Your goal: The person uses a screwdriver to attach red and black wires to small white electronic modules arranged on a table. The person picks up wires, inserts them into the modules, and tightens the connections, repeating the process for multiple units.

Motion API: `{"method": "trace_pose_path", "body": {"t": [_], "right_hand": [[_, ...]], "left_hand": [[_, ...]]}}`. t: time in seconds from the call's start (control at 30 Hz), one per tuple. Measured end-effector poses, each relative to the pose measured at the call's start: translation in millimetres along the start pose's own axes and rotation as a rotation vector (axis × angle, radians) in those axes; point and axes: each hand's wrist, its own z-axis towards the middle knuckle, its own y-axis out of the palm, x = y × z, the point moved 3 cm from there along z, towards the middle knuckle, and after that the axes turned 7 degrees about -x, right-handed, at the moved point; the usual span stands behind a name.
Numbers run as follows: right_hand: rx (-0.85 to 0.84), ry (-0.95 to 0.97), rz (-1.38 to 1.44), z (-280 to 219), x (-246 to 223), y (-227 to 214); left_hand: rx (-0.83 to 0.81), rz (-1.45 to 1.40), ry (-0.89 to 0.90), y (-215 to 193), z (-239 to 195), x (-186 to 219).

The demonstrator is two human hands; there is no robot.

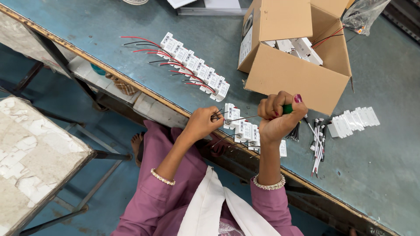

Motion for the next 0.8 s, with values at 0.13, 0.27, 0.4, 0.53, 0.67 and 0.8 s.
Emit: {"method": "trace_pose_path", "body": {"t": [0.13,0.27,0.4,0.53,0.67,0.8], "right_hand": [[0.001,-0.006,-0.012,-0.4,0.1,0.0],[-0.006,-0.005,0.01,0.1,0.6,-2.1],[0.002,0.002,0.021,-0.1,0.9,-4.4],[0.007,-0.004,0.002,0.9,0.6,-5.1],[-0.007,0.005,0.002,1.9,0.6,-4.7],[0.003,0.012,0.032,1.7,1.2,-5.6]], "left_hand": [[0.004,0.041,-0.007,1.5,0.3,1.6],[0.004,0.09,-0.029,3.1,-1.0,5.9],[0.016,0.114,-0.044,4.6,-1.9,9.2],[0.024,0.125,-0.058,7.5,0.5,9.0],[0.029,0.138,-0.041,9.2,2.2,7.8],[0.003,0.13,-0.041,8.6,4.4,6.8]]}}
